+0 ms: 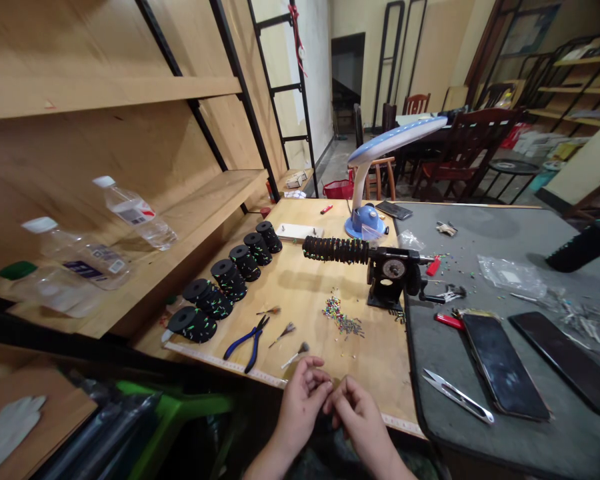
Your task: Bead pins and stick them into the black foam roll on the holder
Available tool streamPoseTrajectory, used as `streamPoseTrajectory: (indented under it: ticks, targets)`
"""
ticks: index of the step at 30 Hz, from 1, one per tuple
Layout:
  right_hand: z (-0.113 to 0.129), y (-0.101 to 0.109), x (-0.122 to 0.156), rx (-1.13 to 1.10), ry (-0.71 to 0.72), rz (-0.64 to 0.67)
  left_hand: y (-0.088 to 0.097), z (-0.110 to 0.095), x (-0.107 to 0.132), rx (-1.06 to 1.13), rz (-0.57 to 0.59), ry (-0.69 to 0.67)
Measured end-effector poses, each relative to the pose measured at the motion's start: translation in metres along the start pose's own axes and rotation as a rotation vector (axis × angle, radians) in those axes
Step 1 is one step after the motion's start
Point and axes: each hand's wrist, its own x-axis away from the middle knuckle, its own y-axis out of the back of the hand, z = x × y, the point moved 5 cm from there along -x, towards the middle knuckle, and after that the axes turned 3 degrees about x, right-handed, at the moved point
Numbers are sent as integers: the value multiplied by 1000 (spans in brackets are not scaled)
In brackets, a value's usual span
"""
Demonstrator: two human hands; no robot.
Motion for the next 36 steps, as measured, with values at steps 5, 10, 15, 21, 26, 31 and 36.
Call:
streamPoseTrajectory:
  ticks: [5,10,15,21,26,31,36]
  targets:
    - [4,1,1,15,-14,-7,-1,-3,1,-6,-14,1]
    - [5,1,1,-5,-18,-12,-1,-4,0,-6,-19,8]
    - [4,0,0,10,-9,-1,-1,-3,-1,14,-15,17]
    - [1,1,0,34,-1,0,-1,-4,0,13,-20,13]
    - [-2,0,-1,44,-5,9,0,-1,-1,19,-11,11]
    - [-2,1,-1,51,6,17,0,0,-1,22,-11,19]
    - [0,0,-1,63,-8,19,-1,-1,-2,39,-15,14]
